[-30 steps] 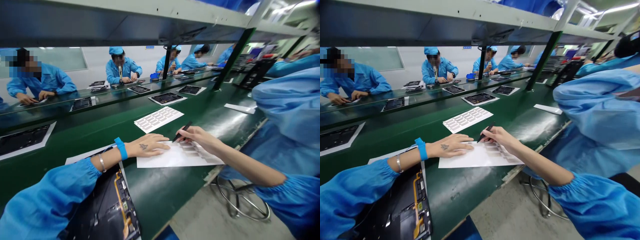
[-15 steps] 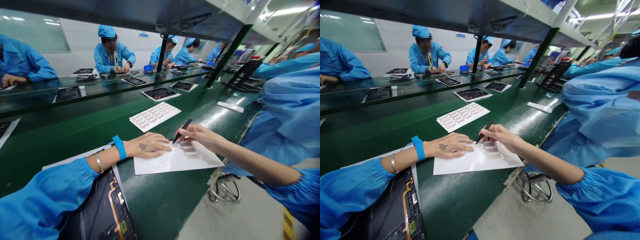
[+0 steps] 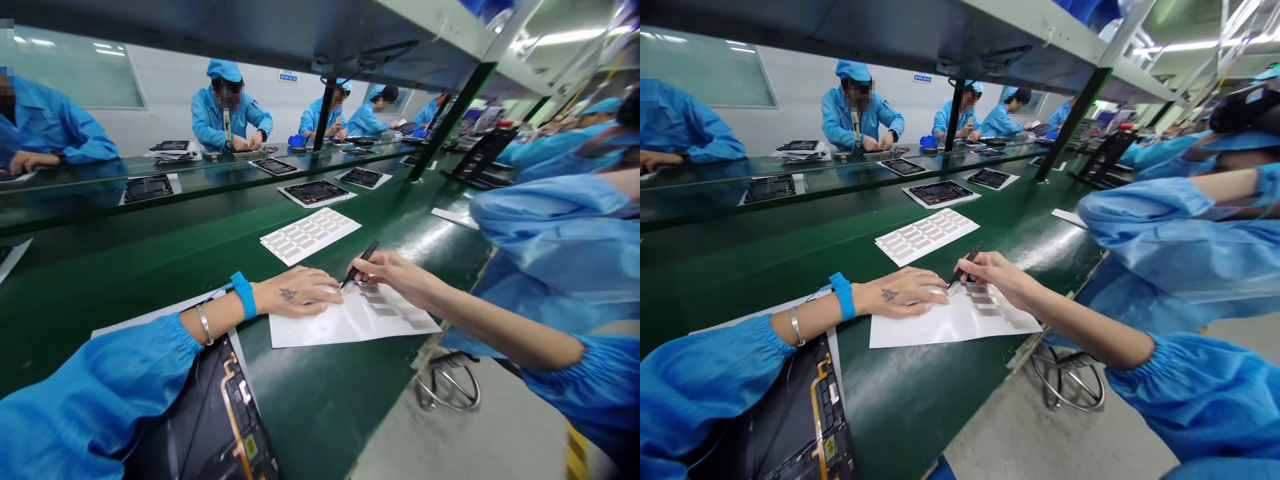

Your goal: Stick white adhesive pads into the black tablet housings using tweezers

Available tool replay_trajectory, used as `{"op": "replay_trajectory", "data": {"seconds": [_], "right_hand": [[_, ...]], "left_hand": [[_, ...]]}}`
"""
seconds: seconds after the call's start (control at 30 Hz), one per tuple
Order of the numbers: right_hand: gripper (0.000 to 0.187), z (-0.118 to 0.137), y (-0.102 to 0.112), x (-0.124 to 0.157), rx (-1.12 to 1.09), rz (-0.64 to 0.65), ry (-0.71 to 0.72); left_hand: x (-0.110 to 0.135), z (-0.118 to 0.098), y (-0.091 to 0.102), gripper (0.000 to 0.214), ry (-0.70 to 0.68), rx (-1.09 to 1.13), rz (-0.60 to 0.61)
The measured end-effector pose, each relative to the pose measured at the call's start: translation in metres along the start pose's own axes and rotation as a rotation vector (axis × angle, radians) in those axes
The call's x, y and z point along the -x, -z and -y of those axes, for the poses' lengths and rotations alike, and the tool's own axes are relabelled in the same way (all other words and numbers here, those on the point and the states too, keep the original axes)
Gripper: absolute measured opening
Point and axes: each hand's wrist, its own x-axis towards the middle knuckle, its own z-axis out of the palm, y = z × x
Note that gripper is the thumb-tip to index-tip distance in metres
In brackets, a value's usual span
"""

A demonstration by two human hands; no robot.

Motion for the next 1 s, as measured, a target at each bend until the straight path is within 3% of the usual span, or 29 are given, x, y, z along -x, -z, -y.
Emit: {"op": "replay_trajectory", "data": {"seconds": [0.13,0.2,0.27,0.37,0.47,0.53,0.6,0.7,0.8,0.9,1.0], "right_hand": [[0.050,0.018,-0.008,0.011,-0.214,-0.157,0.087],[0.050,0.029,-0.013,0.019,-0.274,-0.234,0.156],[0.050,0.035,-0.015,0.026,-0.282,-0.294,0.189],[0.045,0.034,-0.019,0.027,-0.269,-0.316,0.174],[0.045,0.037,-0.043,0.023,-0.258,-0.226,0.113],[0.053,0.048,-0.076,0.022,-0.214,-0.095,0.110],[0.060,0.063,-0.116,0.019,-0.180,0.065,0.174],[0.061,0.082,-0.174,0.007,-0.169,0.251,0.266],[0.061,0.088,-0.212,-0.011,-0.157,0.335,0.279],[0.059,0.082,-0.228,-0.024,-0.117,0.393,0.241],[0.057,0.075,-0.230,-0.028,-0.091,0.422,0.192]], "left_hand": [[-0.002,-0.003,-0.007,0.037,0.024,-0.043,-0.005],[0.002,-0.009,-0.001,0.036,0.070,-0.096,-0.011],[0.019,-0.015,0.016,0.036,0.148,-0.155,-0.058],[0.075,-0.029,0.056,0.034,0.383,-0.222,-0.185],[0.145,-0.053,0.086,0.035,0.694,-0.300,-0.197],[0.182,-0.070,0.089,0.034,0.797,-0.299,-0.121],[0.204,-0.083,0.082,0.033,0.819,-0.270,-0.065],[0.213,-0.094,0.065,0.027,0.802,-0.242,-0.075],[0.214,-0.099,0.055,0.020,0.787,-0.210,-0.124],[0.219,-0.101,0.052,0.019,0.750,-0.166,-0.193],[0.224,-0.102,0.049,0.026,0.684,-0.147,-0.203]]}}
